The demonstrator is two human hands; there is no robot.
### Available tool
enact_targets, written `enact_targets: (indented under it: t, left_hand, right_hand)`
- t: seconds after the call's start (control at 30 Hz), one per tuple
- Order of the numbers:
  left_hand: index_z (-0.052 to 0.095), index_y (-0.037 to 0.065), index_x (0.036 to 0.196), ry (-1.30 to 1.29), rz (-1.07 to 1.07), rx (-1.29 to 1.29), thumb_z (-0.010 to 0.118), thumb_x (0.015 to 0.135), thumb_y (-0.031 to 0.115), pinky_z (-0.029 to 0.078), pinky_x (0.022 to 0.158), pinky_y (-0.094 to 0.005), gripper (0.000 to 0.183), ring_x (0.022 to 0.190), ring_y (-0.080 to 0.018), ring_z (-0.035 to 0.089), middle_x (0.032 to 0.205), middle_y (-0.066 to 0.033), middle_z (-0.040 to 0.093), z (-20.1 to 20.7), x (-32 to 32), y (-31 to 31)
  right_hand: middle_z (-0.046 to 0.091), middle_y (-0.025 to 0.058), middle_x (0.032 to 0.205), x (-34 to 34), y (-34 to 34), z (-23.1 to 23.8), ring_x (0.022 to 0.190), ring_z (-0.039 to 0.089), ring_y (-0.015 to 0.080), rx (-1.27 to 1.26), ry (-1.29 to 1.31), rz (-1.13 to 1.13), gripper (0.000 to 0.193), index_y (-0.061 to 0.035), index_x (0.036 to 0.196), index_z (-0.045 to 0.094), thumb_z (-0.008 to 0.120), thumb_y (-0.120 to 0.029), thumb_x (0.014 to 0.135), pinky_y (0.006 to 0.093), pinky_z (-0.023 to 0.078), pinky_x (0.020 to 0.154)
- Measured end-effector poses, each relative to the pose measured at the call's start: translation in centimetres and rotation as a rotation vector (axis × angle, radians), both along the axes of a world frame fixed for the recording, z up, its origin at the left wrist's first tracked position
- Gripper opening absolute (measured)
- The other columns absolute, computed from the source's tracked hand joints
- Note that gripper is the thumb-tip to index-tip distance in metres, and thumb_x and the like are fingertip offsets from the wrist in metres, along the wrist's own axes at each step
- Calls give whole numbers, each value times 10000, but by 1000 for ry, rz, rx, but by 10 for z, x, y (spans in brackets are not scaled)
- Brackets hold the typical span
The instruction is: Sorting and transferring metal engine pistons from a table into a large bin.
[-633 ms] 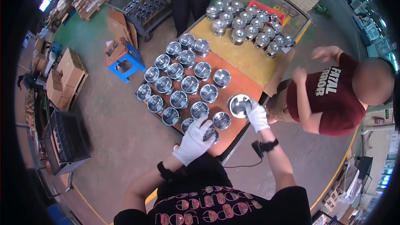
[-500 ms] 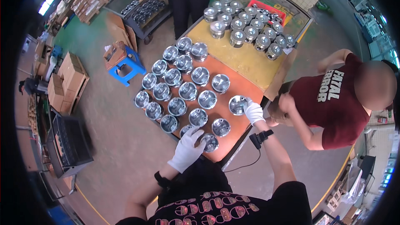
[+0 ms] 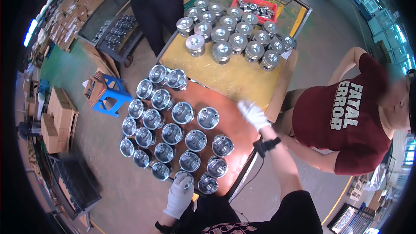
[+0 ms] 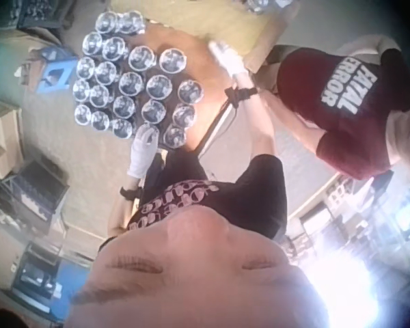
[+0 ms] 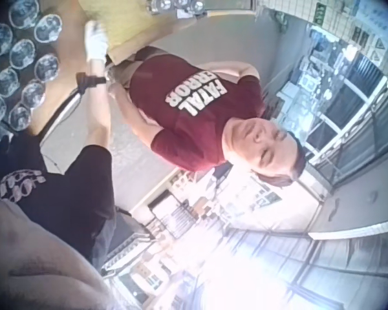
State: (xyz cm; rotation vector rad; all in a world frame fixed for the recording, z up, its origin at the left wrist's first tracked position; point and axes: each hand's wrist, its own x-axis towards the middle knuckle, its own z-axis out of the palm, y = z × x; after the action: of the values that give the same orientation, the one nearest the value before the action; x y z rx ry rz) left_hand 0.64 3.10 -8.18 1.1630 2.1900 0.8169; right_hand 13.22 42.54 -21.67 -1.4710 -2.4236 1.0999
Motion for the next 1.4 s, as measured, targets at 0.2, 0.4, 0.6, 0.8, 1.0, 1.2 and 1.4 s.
enact_targets:
  t: [0.2, 0.4, 0.6, 0.8, 1.0, 1.2, 1.4]
  left_hand:
    - [586, 73, 1123, 38, -31, -31, 691, 788, 35, 521, 837, -406, 352, 1013, -358, 620, 1158, -160, 609, -15, 3, -14]
    - [593, 24, 1112, -20, -223, -206, 634, 876, 53, 442, 986, -459, 242, 1177, -392, 505, 1201, -197, 562, -31, -14, -38]
    - [580, 72, 1116, 50, 0, -106, 683, 789, 4, 538, 782, -405, 349, 956, -359, 636, 1123, -161, 619, -24, -12, -31]
    - [593, 55, 1088, -83, -95, -28, 650, 801, 3, 534, 787, -413, 297, 947, -368, 636, 1099, -177, 629, -25, -3, -8]
    - [616, 25, 1060, -136, -97, 123, 659, 814, 41, 528, 804, -402, 250, 969, -387, 626, 1064, -197, 641, -20, -3, -12]
    - [587, 7, 1201, -659, 158, 212, 646, 888, 68, 495, 891, -323, 324, 1059, -237, 628, 1170, -131, 636, -4, 0, -6]
    - [513, -30, 1299, -691, -157, -48, 429, 1026, 195, 476, 942, -343, 363, 1138, -233, 596, 1248, -133, 612, 55, -8, -9]
  right_hand:
    - [502, 183, 1008, 7, 191, -31, 764, 599, 308, -508, 802, -1093, 880, -140, 1488, 188, 713, -447, 852, 454, 554, 595]
    - [526, 241, 1113, 24, 278, -66, 907, 603, 390, -818, 957, -915, 359, -83, 1116, 470, 589, -367, 931, 520, 557, 768]
    - [556, 180, 1186, -28, 235, -55, 1099, 564, 383, -991, 1053, -1121, 224, -124, 1134, 496, 520, -194, 922, 522, 502, 935]
    - [535, 70, 1092, 65, 198, -103, 1028, 549, 267, -804, 1184, -814, 400, -175, 1204, 523, 511, -22, 835, 523, 550, 847]
    - [618, 22, 960, 120, 68, -84, 788, 613, 149, -832, 944, -564, 378, -82, 1189, 593, 535, -20, 821, 315, 553, 641]
    - [689, 88, 1064, 65, -142, 146, 940, 647, 131, -470, 352, -90, 604, -60, 1362, 546, 690, -82, 776, 255, 522, 862]
    - [698, 179, 989, 40, -246, 258, 890, 697, 263, -239, 20, 281, 707, -66, 1353, 526, 750, -337, 739, 353, 543, 814]
